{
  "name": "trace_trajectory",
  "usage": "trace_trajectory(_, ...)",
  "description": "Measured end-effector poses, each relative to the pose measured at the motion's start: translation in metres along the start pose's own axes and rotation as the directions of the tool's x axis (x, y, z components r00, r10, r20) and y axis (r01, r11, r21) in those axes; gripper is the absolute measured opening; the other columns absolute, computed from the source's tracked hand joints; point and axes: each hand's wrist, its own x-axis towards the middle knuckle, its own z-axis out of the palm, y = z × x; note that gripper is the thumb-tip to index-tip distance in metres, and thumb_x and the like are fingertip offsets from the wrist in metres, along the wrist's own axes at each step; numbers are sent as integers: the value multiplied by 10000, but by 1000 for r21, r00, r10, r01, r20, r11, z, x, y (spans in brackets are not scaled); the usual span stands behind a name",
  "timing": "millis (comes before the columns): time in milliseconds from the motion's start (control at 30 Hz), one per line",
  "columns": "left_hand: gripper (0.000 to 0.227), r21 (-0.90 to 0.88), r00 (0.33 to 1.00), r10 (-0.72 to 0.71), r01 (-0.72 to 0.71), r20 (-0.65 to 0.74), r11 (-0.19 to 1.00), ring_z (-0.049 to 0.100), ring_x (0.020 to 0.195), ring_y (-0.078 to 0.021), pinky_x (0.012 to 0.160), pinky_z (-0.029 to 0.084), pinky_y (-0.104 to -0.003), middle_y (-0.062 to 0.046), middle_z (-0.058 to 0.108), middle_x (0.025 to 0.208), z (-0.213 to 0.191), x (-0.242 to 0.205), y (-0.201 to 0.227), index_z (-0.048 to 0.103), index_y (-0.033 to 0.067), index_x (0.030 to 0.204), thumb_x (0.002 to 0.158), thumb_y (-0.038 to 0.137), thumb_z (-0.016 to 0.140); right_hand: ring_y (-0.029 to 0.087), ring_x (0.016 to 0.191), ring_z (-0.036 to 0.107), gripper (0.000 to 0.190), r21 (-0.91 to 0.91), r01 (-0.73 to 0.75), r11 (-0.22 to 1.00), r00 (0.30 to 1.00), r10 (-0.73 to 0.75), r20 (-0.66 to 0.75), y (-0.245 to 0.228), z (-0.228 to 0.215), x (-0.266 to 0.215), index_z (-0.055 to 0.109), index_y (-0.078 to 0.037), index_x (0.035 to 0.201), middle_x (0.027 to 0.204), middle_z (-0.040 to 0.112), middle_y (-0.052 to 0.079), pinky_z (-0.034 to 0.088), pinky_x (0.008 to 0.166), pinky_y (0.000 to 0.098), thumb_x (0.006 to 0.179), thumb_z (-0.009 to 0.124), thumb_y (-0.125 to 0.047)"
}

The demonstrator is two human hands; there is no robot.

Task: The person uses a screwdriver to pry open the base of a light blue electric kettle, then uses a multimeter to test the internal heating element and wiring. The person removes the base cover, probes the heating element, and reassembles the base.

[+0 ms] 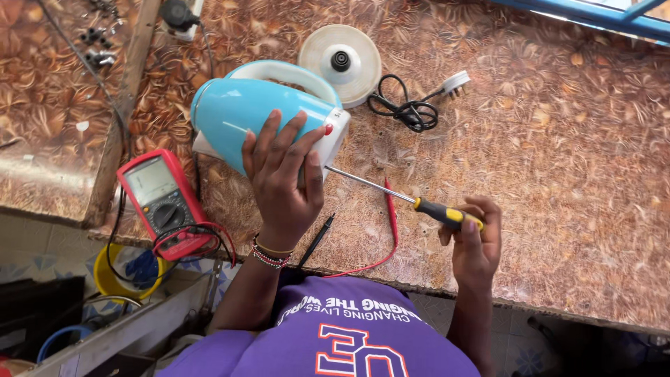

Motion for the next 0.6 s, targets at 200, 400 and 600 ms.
trace_trajectory(200,336,-11,999,-12,13,30,1000,489,1417,-309,1219,135,-459,-47,652,1398,-2,0,0,725,201,1269,1076,252,455,181,529,593,635,-183,-131,974,991,133,1,-13,6,0,561,44,1319,777,648,204,505,531,280,1111,254,-472)
trace_trajectory(400,337,-16,1000,-8,9,27,1000,496,1410,-311,1217,131,-456,-50,662,1385,-2,-2,0,736,202,1255,1074,271,460,207,744,686,473,132,-5,991,999,-1,51,-12,18,5,428,-38,1301,1171,627,247,607,623,334,905,578,-249)
trace_trajectory(600,338,-24,999,-11,12,31,1000,495,1408,-316,1215,133,-471,-52,659,1387,-2,-2,0,734,203,1258,1074,269,459,212,718,696,421,144,-72,987,997,76,-20,13,1,-4,494,34,1271,975,678,249,618,609,302,988,584,-265)
